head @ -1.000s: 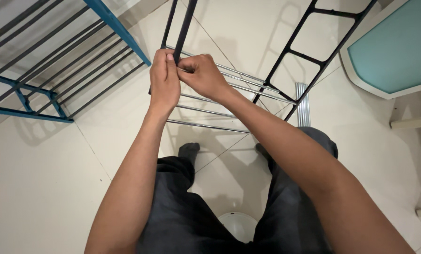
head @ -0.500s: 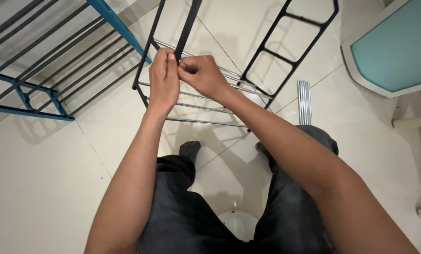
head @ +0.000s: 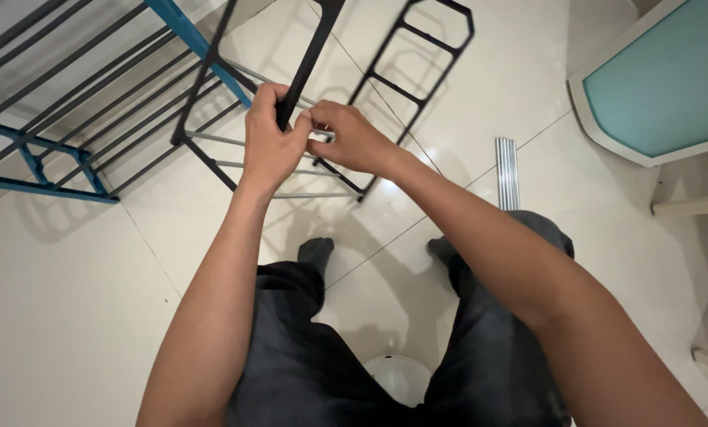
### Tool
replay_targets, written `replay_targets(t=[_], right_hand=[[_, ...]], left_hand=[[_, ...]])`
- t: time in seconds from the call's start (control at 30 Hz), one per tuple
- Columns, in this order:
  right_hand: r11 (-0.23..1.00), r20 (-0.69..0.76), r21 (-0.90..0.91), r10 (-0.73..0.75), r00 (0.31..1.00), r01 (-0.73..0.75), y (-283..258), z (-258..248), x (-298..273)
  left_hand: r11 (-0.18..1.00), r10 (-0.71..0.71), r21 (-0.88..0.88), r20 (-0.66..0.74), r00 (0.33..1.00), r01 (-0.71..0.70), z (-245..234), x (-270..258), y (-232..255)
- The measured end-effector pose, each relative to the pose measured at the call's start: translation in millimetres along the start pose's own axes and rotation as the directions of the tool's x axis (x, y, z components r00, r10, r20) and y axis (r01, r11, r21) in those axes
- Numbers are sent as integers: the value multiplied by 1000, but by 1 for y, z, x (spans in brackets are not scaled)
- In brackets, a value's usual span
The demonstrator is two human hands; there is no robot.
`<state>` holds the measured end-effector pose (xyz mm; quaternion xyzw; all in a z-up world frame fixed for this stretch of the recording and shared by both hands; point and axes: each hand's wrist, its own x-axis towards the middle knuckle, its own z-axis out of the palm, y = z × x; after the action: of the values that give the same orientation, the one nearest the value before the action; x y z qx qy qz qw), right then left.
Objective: The person disassembles a metal shelf by removing the horizontal bars one by one. They place the removed bars on the floor beside them.
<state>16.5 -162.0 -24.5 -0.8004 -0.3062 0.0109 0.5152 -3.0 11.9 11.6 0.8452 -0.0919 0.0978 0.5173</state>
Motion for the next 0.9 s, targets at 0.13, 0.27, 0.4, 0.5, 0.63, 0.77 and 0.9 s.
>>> replay_targets(t=[0.13,0.27,0.4,0.5,0.63,0.77,0.9], right_hand=[[998,88,-56,-24,996,30,16,-10,-7],[995,120,-93,34,992,-22,54,-35,-12],[836,-85,-123,528,845,-535,91,-78,-18],[679,-256,-152,675,692,-719,106,-118,-30],[353,-325,-56,878,351,-934,97,-154,-48],[350,-394,304,893,217,-886,100,-171,-63],[440,-232,469,898,374,-766,126,-179,-76]], left_hand=[[999,51,17,-39,998,-51,-3,-1,2],[996,87,-12,-68,994,-88,-12,-2,-2],[987,130,-83,-74,989,-136,-21,-6,-3],[970,190,-131,-106,976,-204,-28,-8,0],[944,226,-217,-121,967,-248,-36,-12,4],[889,302,-301,-177,937,-344,-40,-14,6],[848,345,-335,-238,908,-410,-42,-15,4]])
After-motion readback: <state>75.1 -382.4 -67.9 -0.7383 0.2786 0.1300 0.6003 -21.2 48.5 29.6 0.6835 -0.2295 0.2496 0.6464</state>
